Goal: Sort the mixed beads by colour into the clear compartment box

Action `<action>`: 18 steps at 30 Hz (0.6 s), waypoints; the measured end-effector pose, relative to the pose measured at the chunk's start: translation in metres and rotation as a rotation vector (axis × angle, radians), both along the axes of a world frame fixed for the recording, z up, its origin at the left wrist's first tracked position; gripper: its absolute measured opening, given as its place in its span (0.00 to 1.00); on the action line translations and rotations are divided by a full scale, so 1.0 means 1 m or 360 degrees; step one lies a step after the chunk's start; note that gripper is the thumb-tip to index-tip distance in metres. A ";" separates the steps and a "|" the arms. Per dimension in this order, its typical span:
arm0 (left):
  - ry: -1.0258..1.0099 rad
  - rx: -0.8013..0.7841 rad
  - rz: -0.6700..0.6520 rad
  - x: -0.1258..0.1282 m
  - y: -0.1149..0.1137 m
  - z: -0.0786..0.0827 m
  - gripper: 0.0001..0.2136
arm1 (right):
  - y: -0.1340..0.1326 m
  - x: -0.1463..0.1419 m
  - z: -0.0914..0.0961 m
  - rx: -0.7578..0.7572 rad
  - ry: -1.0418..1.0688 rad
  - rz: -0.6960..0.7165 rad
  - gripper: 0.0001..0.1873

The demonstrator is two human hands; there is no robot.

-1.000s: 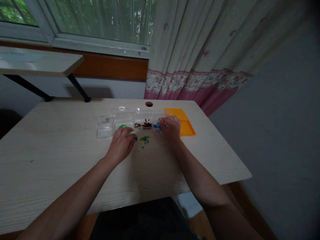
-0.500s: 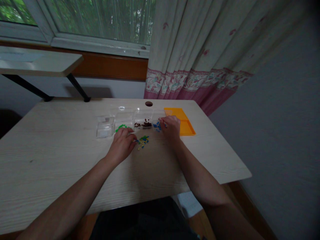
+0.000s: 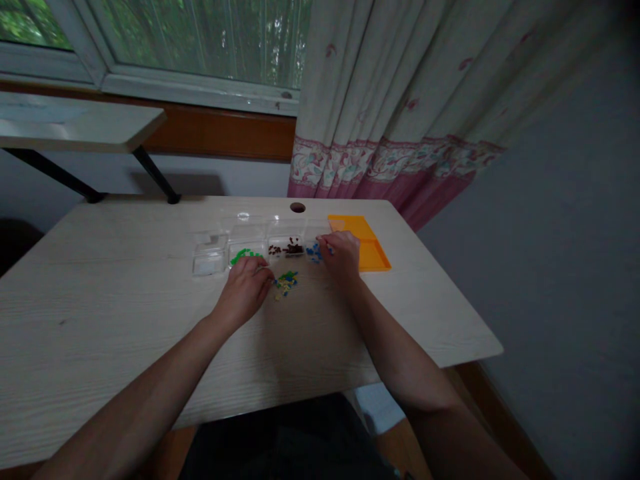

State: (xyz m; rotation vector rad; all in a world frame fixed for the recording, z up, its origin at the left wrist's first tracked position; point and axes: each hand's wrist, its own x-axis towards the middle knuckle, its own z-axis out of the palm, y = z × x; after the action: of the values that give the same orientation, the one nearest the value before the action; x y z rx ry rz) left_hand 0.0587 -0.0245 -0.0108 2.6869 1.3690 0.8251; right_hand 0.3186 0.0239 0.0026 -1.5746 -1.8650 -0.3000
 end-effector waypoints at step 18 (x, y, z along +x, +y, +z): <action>-0.0012 -0.0035 -0.0010 0.000 -0.001 0.004 0.08 | -0.003 -0.004 0.006 -0.0069 0.0035 0.0132 0.15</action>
State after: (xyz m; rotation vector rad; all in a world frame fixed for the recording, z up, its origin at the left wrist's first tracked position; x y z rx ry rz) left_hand 0.0589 -0.0258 -0.0069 2.6675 1.3596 0.8141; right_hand 0.3150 0.0207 0.0081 -1.5184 -1.9253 -0.2058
